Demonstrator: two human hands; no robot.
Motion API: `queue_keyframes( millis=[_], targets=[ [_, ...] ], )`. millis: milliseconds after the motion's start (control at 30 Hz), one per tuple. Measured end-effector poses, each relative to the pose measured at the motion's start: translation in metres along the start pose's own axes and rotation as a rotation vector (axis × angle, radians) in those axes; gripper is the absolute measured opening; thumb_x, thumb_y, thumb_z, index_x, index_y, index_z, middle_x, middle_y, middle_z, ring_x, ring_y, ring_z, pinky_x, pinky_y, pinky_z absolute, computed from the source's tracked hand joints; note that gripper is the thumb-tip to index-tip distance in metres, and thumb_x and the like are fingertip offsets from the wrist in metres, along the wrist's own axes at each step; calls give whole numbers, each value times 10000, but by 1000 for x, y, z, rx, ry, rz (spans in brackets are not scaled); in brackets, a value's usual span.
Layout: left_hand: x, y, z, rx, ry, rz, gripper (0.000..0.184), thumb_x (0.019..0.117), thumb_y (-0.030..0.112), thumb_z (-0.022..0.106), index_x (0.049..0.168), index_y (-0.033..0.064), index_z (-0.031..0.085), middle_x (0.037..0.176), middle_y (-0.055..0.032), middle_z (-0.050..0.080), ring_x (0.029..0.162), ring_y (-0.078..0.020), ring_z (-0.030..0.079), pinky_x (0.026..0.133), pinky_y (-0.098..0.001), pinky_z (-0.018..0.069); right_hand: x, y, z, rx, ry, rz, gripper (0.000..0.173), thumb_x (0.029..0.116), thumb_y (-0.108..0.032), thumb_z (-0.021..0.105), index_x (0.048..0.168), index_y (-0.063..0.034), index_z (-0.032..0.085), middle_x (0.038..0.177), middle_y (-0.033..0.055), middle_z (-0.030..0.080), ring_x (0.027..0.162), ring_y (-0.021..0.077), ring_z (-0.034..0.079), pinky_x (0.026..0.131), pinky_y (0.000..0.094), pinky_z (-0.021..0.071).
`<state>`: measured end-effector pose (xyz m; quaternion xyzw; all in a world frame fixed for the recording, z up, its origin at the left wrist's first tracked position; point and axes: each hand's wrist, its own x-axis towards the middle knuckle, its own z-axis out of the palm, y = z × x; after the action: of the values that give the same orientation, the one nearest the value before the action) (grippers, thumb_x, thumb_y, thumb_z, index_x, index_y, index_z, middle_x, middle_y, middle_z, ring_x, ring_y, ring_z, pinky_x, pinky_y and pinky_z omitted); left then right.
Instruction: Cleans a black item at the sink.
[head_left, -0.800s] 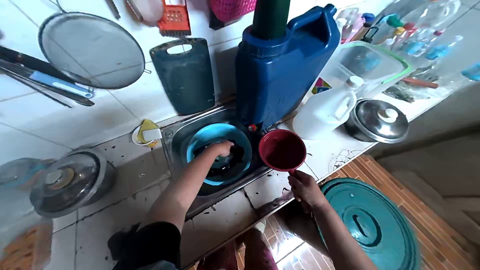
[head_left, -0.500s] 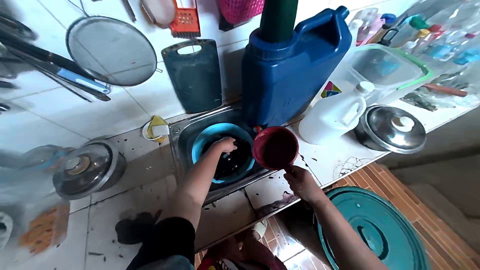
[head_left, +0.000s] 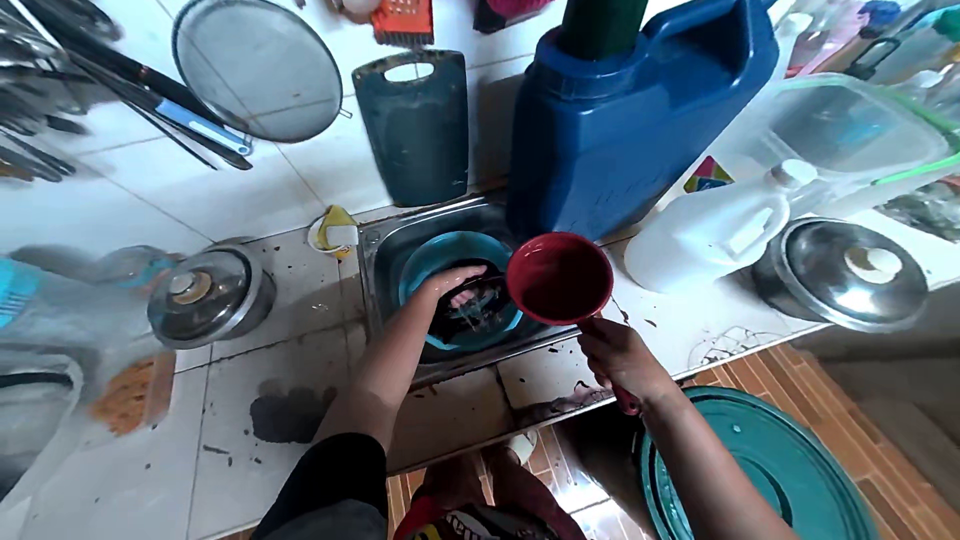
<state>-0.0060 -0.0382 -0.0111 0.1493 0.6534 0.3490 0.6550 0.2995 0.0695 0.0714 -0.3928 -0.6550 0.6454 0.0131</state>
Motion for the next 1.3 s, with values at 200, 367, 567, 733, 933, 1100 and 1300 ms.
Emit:
queue_keyframes(
  millis=[200, 367, 567, 733, 933, 1100, 1300],
  targets=[
    [-22, -37, -37, -583, -145, 215, 528, 1099, 327, 138, 911, 71, 560, 499, 69, 385, 387, -1, 403, 393, -128, 357, -5, 12, -16, -125, 32, 14, 64, 1015, -76, 527, 1044, -42, 573, 627, -43, 455, 434, 45, 427, 424, 212, 419],
    [-35, -33, -45, -789, -60, 485, 498, 1094, 271, 131, 1091, 92, 595, 535, 96, 454, 411, 9, 412, 406, -141, 372, -4, -1, 3, -299, 5, 45, 124, 1035, -91, 540, 1109, 2, 579, 689, 11, 479, 495, 87, 474, 487, 259, 455],
    [-3, -10, -13, -580, 493, 305, 418, 1080, 430, 470, 1305, 91, 564, 989, -78, 629, 747, -149, 578, 685, -320, 521, -2, -35, 36, -283, -64, 28, 135, 1053, -119, 535, 1129, -13, 568, 686, 9, 472, 470, 83, 458, 455, 240, 439],
    [-8, -5, 17, -67, 586, 221, 423, 1062, 227, 572, 1355, -78, 551, 1353, -278, 581, 1255, -363, 563, 1079, -502, 438, 4, -56, 48, -212, -47, -25, 122, 1054, -105, 523, 1116, -6, 559, 698, 4, 484, 462, 64, 462, 448, 221, 448],
    [-30, 3, -1, 527, 344, 148, 458, 1082, 329, 525, 1366, -24, 590, 1325, -260, 610, 1211, -352, 604, 1066, -517, 447, 10, -46, 43, -211, 24, -27, 114, 1059, -118, 530, 1078, -14, 572, 685, -1, 483, 462, 64, 463, 450, 223, 449],
    [-27, -7, 3, 851, 271, 132, 486, 1041, 309, 608, 1348, -66, 584, 1412, -290, 550, 1363, -419, 498, 1140, -609, 357, 3, -29, 39, -367, 49, 48, 161, 1063, -122, 530, 1132, 20, 560, 697, 43, 490, 479, 104, 483, 474, 264, 463],
    [-12, -30, 43, 1051, 422, 71, 441, 1036, 244, 579, 1386, -24, 585, 1436, -239, 569, 1444, -391, 417, 1254, -610, 64, -4, -23, 52, -459, -8, 72, 184, 1056, -118, 534, 1180, 12, 576, 739, 73, 519, 520, 145, 501, 510, 322, 473]
  ],
)
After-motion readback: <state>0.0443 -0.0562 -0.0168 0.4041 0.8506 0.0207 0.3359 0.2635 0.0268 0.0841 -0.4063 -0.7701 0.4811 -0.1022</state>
